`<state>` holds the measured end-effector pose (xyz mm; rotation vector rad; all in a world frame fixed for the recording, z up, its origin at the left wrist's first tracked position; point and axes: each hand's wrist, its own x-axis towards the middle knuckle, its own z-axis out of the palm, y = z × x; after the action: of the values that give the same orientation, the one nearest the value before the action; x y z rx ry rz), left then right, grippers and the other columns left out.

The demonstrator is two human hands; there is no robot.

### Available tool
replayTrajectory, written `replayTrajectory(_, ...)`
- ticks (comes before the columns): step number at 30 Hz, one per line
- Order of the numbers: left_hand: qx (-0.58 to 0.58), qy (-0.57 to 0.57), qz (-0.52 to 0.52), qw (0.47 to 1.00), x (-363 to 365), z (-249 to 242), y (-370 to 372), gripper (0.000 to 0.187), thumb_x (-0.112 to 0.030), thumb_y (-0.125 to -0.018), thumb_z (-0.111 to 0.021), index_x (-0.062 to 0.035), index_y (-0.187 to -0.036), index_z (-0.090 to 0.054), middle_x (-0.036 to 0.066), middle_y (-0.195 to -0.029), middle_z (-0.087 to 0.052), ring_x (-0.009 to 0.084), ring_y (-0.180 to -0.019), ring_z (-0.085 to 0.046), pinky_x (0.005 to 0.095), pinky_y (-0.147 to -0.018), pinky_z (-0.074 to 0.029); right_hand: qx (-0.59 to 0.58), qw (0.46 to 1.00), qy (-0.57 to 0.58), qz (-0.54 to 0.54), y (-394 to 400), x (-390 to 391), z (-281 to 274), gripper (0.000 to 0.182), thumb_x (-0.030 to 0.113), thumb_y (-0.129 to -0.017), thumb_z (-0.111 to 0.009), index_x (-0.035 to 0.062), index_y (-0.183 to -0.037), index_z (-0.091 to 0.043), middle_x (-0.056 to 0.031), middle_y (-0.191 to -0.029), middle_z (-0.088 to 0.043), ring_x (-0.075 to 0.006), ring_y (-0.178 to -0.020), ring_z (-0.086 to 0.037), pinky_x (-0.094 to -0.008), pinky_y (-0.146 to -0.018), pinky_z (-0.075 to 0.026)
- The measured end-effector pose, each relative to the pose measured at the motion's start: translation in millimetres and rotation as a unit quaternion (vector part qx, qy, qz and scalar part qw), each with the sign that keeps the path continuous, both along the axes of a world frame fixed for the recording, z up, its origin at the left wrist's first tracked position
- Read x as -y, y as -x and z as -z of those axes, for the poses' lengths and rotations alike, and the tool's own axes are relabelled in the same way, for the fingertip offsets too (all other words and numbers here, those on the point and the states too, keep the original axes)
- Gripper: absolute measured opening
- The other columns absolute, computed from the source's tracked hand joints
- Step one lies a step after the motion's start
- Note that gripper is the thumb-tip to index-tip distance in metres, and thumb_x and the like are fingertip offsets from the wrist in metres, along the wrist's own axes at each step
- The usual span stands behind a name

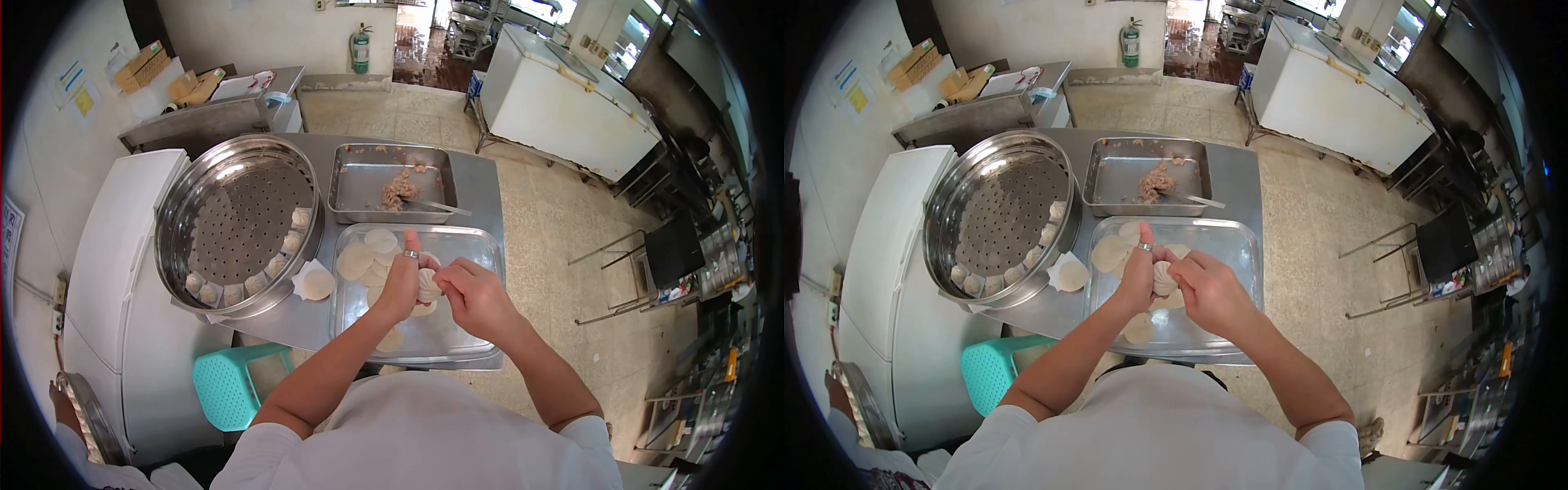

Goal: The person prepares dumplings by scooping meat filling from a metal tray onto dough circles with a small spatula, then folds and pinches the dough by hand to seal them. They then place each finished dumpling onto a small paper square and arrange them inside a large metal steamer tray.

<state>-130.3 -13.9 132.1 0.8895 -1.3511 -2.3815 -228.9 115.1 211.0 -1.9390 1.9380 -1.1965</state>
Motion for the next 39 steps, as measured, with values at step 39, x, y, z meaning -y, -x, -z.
replayTrajectory(39, 0.044, 0.143, -0.082, 0.985, -81.4, 0.1, 24.2, 0.085, -0.074, -0.102, -0.024, -0.0013, -0.080, -0.063, 0.007, -0.063, -0.060, 0.0136, -0.049, -0.056, 0.0278, -0.043, -0.044, 0.141, 0.987, -0.064, -0.036, 64.7, -41.2, 23.9, 0.011, 0.001, -0.085, -0.074, -0.0015, -0.096, -0.074, -0.0134, -0.085, -0.071, -0.0225, -0.071, -0.069, -0.0315, -0.064, -0.055)
